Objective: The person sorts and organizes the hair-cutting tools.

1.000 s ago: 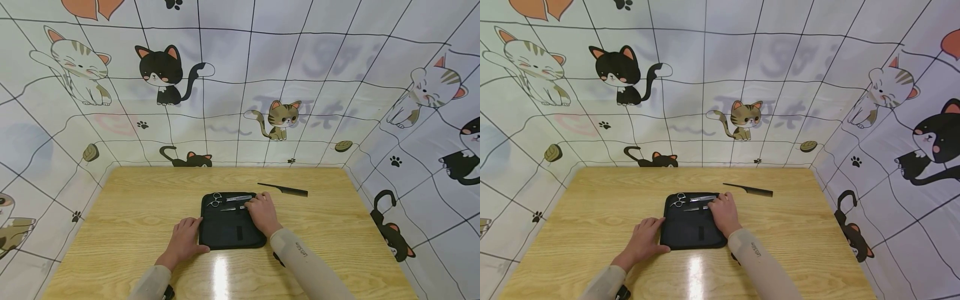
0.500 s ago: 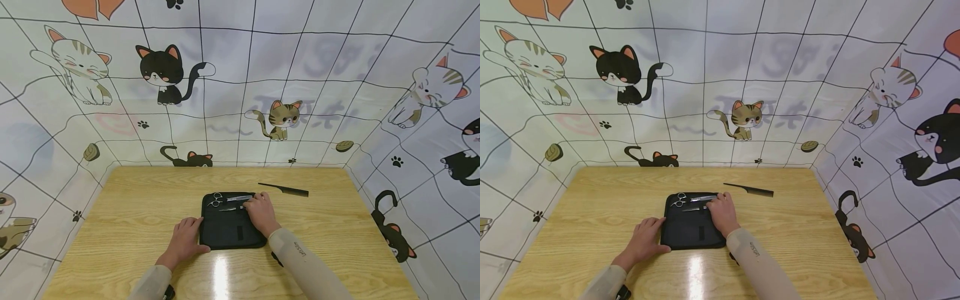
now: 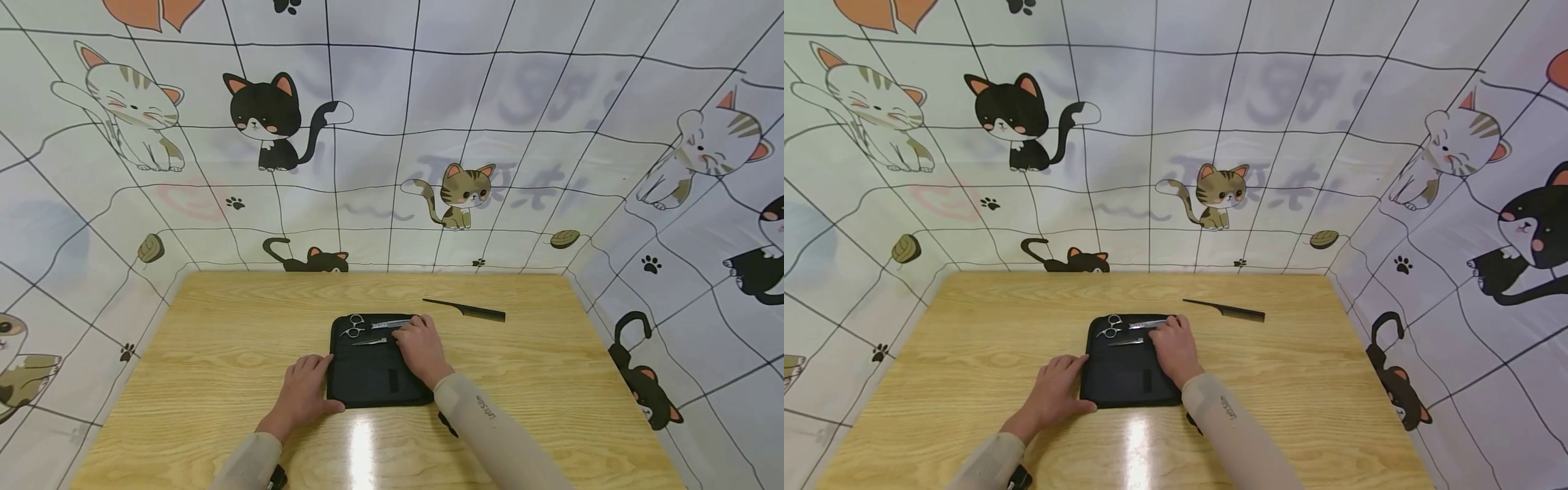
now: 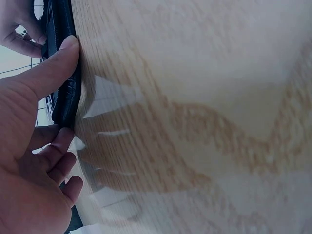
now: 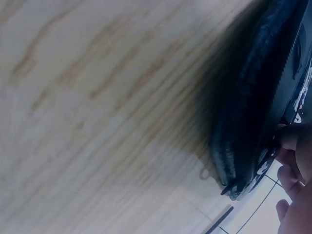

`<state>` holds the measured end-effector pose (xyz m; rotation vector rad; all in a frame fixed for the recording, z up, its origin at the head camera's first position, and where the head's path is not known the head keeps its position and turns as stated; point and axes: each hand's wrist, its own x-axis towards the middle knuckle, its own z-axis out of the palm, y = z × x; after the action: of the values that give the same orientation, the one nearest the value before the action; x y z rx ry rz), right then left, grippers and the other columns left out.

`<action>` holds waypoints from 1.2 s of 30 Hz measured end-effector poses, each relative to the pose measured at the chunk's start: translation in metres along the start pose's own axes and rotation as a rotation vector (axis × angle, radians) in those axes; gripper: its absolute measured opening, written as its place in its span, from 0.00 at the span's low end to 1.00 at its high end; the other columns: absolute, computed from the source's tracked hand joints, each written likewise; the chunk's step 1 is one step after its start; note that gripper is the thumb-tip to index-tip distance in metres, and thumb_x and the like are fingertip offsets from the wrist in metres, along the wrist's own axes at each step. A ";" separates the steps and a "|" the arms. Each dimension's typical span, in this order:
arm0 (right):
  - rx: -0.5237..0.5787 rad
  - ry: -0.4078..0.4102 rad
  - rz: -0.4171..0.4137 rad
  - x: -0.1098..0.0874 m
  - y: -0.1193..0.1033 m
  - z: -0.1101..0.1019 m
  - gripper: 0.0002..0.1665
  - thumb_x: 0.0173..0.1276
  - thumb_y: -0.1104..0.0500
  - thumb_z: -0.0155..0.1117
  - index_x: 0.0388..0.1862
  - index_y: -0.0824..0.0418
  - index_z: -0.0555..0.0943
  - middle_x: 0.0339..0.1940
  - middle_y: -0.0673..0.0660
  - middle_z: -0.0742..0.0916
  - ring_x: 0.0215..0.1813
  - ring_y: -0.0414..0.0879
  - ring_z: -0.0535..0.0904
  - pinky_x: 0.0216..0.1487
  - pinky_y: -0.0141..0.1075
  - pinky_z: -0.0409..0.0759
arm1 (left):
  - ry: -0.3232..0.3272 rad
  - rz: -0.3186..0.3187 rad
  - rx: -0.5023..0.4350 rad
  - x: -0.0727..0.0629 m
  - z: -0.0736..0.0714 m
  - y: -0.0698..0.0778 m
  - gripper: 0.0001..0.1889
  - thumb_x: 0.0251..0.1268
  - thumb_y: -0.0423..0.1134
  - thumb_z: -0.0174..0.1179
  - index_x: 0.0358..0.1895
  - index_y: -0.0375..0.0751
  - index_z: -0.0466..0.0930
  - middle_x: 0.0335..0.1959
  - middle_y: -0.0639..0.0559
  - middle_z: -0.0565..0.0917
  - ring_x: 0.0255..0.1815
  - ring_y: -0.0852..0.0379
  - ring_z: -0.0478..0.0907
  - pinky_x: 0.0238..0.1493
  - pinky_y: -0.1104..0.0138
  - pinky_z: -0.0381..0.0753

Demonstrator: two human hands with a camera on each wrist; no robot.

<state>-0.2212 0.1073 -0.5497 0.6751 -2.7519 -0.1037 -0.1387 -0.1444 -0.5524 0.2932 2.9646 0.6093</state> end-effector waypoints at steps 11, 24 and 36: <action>0.055 0.009 -0.002 -0.005 0.004 0.000 0.12 0.62 0.51 0.70 0.45 0.42 0.88 0.40 0.41 0.91 0.42 0.44 0.77 0.60 0.43 0.69 | -0.005 -0.006 -0.007 0.000 0.000 0.001 0.51 0.37 0.59 0.78 0.68 0.37 0.69 0.58 0.44 0.75 0.66 0.43 0.66 0.67 0.45 0.63; 0.202 -0.029 -0.057 -0.015 0.032 -0.008 0.18 0.63 0.49 0.70 0.52 0.51 0.85 0.48 0.48 0.89 0.56 0.49 0.79 0.64 0.49 0.67 | -0.003 0.000 -0.005 0.000 0.001 -0.002 0.52 0.38 0.61 0.77 0.68 0.38 0.69 0.58 0.45 0.75 0.66 0.44 0.66 0.67 0.45 0.63; 0.211 -0.076 0.004 -0.023 0.052 -0.006 0.15 0.62 0.49 0.71 0.48 0.49 0.87 0.46 0.48 0.90 0.55 0.50 0.78 0.64 0.51 0.67 | -0.002 0.001 -0.012 0.000 0.001 -0.002 0.52 0.38 0.60 0.77 0.68 0.38 0.69 0.58 0.45 0.75 0.66 0.43 0.66 0.67 0.44 0.63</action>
<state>-0.2224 0.1639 -0.5434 0.7331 -2.8630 0.1677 -0.1385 -0.1459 -0.5540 0.2948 2.9581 0.6265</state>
